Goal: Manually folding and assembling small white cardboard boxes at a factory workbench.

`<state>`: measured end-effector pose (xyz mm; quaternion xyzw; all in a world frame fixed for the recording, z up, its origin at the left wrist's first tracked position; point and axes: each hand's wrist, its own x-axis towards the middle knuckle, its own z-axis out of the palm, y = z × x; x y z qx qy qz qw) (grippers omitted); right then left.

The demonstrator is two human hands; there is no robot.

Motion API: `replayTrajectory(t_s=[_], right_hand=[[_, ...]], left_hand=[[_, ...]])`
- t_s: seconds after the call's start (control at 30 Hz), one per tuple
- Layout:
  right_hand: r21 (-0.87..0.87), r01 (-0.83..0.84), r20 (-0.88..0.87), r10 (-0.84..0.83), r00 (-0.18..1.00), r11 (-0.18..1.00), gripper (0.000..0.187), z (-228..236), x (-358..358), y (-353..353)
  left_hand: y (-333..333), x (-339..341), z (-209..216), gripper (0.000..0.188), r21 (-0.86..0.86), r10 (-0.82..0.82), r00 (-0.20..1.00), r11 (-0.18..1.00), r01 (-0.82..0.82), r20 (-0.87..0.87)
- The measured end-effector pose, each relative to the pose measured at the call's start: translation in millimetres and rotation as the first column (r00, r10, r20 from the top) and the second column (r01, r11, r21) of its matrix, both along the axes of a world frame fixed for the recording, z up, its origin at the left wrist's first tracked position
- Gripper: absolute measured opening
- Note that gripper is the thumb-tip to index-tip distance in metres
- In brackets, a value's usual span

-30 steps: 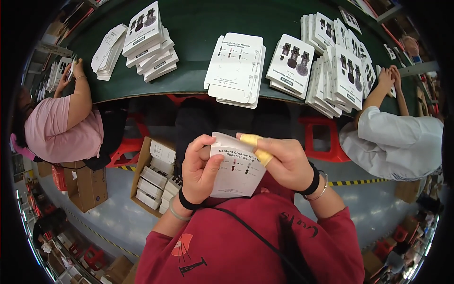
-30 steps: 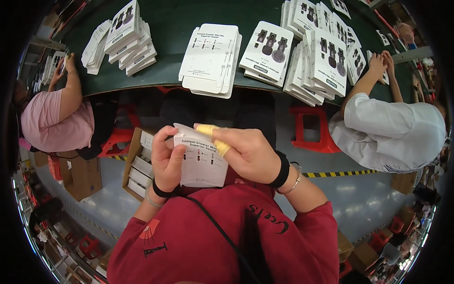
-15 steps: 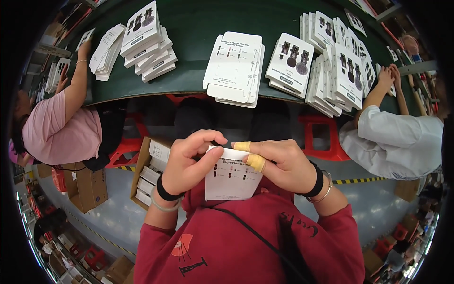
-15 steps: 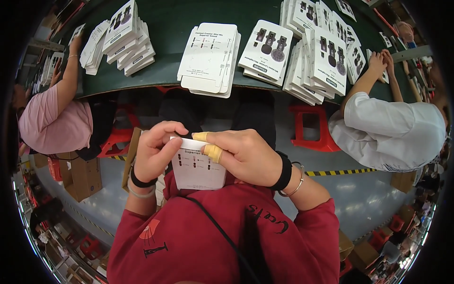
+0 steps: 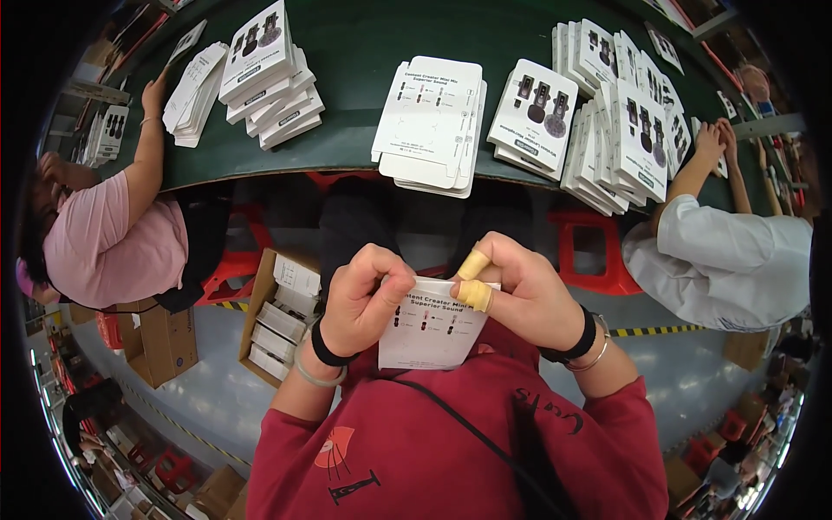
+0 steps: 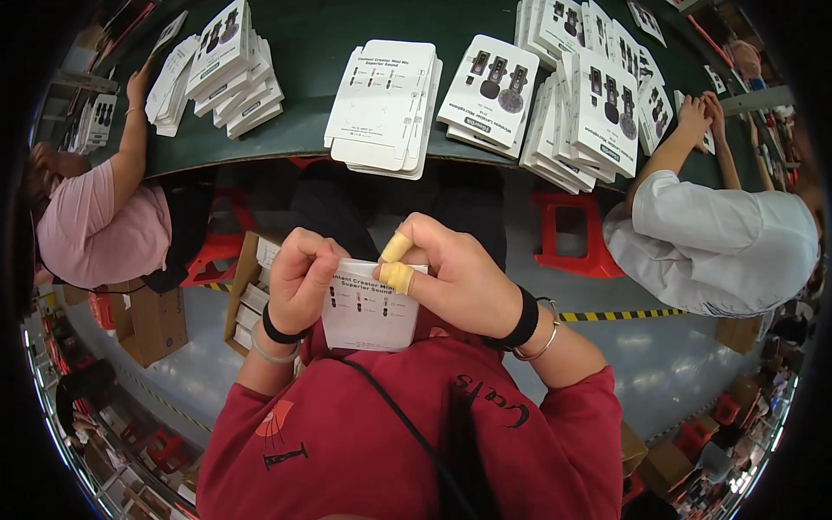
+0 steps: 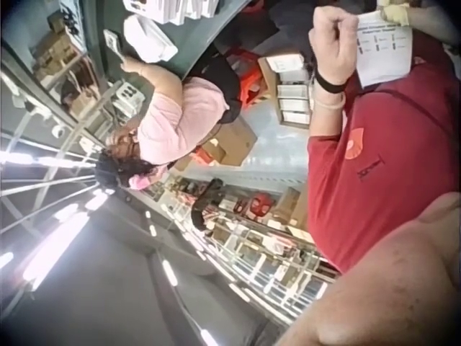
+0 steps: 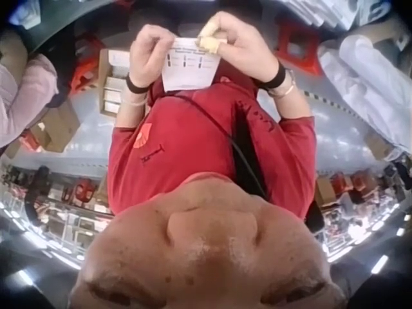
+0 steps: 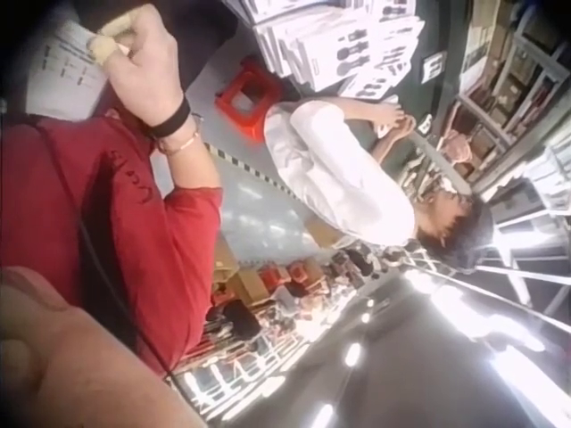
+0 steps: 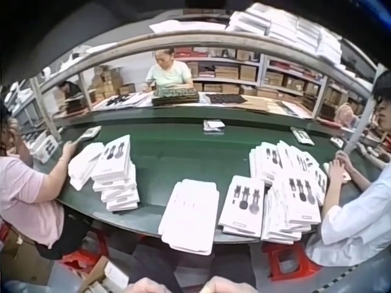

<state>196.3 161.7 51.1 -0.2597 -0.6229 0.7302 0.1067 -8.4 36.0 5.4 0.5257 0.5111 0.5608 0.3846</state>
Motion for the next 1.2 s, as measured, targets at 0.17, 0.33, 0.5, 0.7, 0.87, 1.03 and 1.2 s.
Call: replayTrajectory(t_s=[0.17,0.33,0.5,0.7,0.87,1.03,1.2], right_hand=[[0.304,-0.072,-0.079,0.101,0.992,0.950,0.021,1.6,4.7,1.2],[0.395,-0.174,0.137,0.130,0.982,0.902,0.025,22.1,7.8,6.4],[0.346,-0.281,0.244,0.204,0.948,0.895,0.027,52.4,13.2,30.5],[0.576,0.552,-0.204,-0.548,0.811,0.603,0.034,30.7,22.3,52.8],[0.955,0.292,-0.279,-0.480,0.832,-0.048,0.036,-32.5,-3.7,90.6],[0.986,0.040,-0.129,-0.578,0.805,-0.164,0.036,-67.5,-5.8,96.9],[0.992,-0.018,-0.065,-0.627,0.776,-0.125,0.038,-56.1,-9.4,84.8]], left_hand=[[1.3,6.4,-2.7,0.013,0.023,0.041,0.993,0.999,-0.044,0.109],[7.3,12.3,-3.7,0.013,-0.006,0.093,0.993,0.996,-0.093,0.071],[40.1,15.0,17.3,0.015,-0.090,0.217,0.945,0.975,-0.201,0.243],[120.1,-39.0,-4.8,0.036,0.106,0.474,0.760,0.870,-0.481,-0.445],[162.0,-57.4,-29.4,0.055,-0.018,0.253,0.495,0.877,-0.479,-0.831],[168.2,-60.1,-43.8,0.046,0.009,0.299,0.540,0.880,-0.474,-0.787],[164.1,-70.4,-43.6,0.037,-0.012,0.431,0.773,0.870,-0.493,-0.464]])
